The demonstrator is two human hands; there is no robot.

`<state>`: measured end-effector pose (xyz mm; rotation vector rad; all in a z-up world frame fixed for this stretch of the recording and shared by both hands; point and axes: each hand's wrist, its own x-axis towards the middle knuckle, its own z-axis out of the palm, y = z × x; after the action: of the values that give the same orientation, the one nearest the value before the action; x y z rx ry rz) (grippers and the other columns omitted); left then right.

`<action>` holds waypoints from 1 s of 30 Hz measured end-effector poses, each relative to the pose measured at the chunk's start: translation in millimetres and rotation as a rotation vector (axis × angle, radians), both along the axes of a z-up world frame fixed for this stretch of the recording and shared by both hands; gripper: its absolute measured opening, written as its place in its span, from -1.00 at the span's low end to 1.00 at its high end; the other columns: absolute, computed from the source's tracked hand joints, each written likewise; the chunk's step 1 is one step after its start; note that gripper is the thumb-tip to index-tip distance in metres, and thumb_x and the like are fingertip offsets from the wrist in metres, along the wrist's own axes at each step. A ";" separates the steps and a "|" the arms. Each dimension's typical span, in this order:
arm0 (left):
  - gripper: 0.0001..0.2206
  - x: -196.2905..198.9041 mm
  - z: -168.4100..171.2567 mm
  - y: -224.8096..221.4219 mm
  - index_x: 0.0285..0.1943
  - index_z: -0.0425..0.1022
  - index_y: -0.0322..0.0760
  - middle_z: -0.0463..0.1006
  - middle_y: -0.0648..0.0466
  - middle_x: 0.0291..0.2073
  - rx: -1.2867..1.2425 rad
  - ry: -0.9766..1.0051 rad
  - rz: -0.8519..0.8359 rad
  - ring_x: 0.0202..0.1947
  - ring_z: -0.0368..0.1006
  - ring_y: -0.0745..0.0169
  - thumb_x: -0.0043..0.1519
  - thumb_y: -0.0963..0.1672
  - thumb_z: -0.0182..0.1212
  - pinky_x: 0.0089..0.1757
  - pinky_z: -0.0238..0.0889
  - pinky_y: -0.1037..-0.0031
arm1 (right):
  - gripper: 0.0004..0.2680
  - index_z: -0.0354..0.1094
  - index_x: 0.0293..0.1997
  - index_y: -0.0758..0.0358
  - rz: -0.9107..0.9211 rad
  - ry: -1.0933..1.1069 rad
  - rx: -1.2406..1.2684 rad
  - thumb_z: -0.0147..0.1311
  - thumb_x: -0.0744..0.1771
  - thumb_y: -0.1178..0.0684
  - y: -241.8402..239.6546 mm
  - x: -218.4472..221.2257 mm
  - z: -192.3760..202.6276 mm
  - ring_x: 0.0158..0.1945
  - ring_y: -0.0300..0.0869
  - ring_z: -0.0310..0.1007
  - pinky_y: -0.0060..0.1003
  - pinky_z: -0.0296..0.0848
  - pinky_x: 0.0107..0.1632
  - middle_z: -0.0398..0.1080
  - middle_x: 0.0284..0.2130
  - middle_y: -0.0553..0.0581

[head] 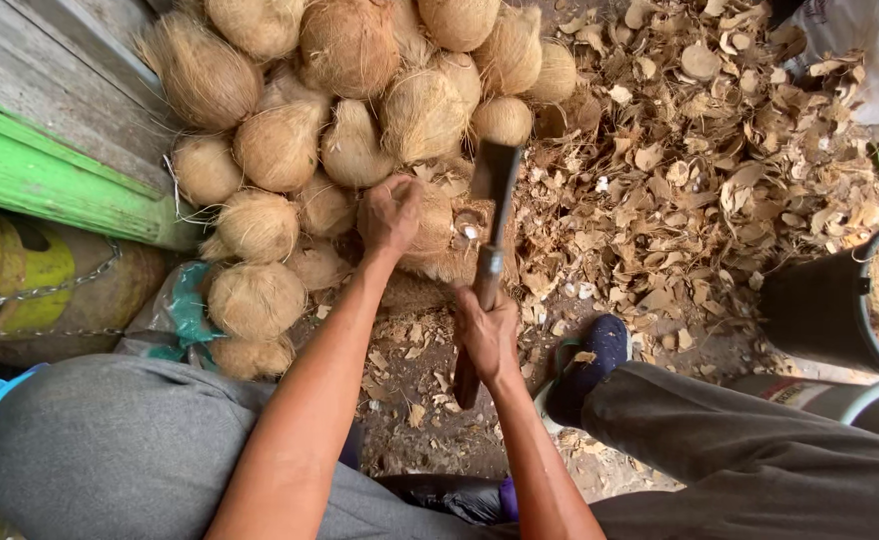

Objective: The person sits on the ground and uses a long-handled metal peeler to remove the fibrous husk from a coconut. They hold the coconut with one hand and repeatedly strike and scrape the husk with the tool, rotating the coconut to expose new areas. Shells and husk fragments accumulate on the floor around the work area.

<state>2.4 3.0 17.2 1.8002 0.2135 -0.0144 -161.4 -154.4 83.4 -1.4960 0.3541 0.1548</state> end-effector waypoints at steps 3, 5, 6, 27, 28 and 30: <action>-0.58 -14.0 -7.5 11.5 -0.28 0.58 -0.16 0.49 0.20 -0.63 0.288 -0.010 -0.004 -0.58 0.38 0.36 0.31 0.14 0.00 -0.38 0.27 0.41 | -0.73 0.27 -0.43 0.26 -0.048 -0.198 0.063 0.13 0.42 -0.05 -5.8 -2.0 -11.8 -0.75 -0.28 0.17 -0.37 0.23 -0.70 0.30 -0.68 0.05; -0.55 -4.1 -9.6 5.9 -0.29 0.55 -0.23 0.45 0.13 -0.57 0.307 0.027 -0.034 -0.53 0.33 0.21 0.35 0.12 -0.06 -0.35 0.31 0.25 | -0.77 0.20 -0.36 0.23 -0.093 -0.161 0.115 0.14 0.41 -0.01 -7.3 8.5 -19.5 -0.74 -0.29 0.09 -0.38 0.14 -0.72 0.24 -0.66 0.06; -0.54 -8.0 -12.5 2.9 -0.29 0.54 -0.26 0.43 0.09 -0.53 0.318 0.052 -0.051 -0.50 0.31 0.13 0.37 0.11 -0.09 -0.33 0.33 0.17 | -0.79 0.26 -0.35 0.24 0.009 0.017 -0.049 0.10 0.41 -0.02 -5.8 6.0 -24.1 -0.75 -0.30 0.08 -0.37 0.15 -0.72 0.26 -0.66 0.06; -0.47 -45.5 -0.1 29.1 0.19 0.45 -0.12 0.49 -0.09 0.10 -0.004 -0.099 -0.038 0.11 0.40 0.03 0.11 0.13 0.27 0.04 0.26 0.10 | -0.82 0.23 -0.32 0.29 0.223 0.292 -0.080 0.08 0.37 0.01 -3.2 -24.1 -56.1 -0.76 -0.28 0.10 -0.35 0.21 -0.72 0.25 -0.70 0.06; -0.51 -42.3 -3.7 22.2 0.13 0.48 -0.10 0.50 -0.06 0.09 0.079 -0.040 -0.038 0.06 0.42 0.05 0.13 0.15 0.20 -0.03 0.29 0.13 | -0.82 0.25 -0.33 0.26 0.217 0.313 -0.139 0.07 0.38 0.00 -8.0 -24.6 -52.7 -0.76 -0.29 0.08 -0.36 0.18 -0.72 0.24 -0.71 0.06; -0.56 -27.8 -5.9 10.9 0.02 0.54 -0.05 0.51 0.02 0.07 0.247 0.063 -0.032 -0.05 0.47 0.11 0.17 0.17 0.04 -0.15 0.36 0.21 | -0.83 0.29 -0.36 0.21 0.203 0.277 -0.140 0.04 0.38 0.00 -12.9 -20.4 -39.7 -0.75 -0.31 0.09 -0.38 0.15 -0.71 0.25 -0.71 0.03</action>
<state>-25.4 13.9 11.2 2.0507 0.2396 -0.0706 -181.8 -167.3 43.7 -1.6520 0.4409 0.5112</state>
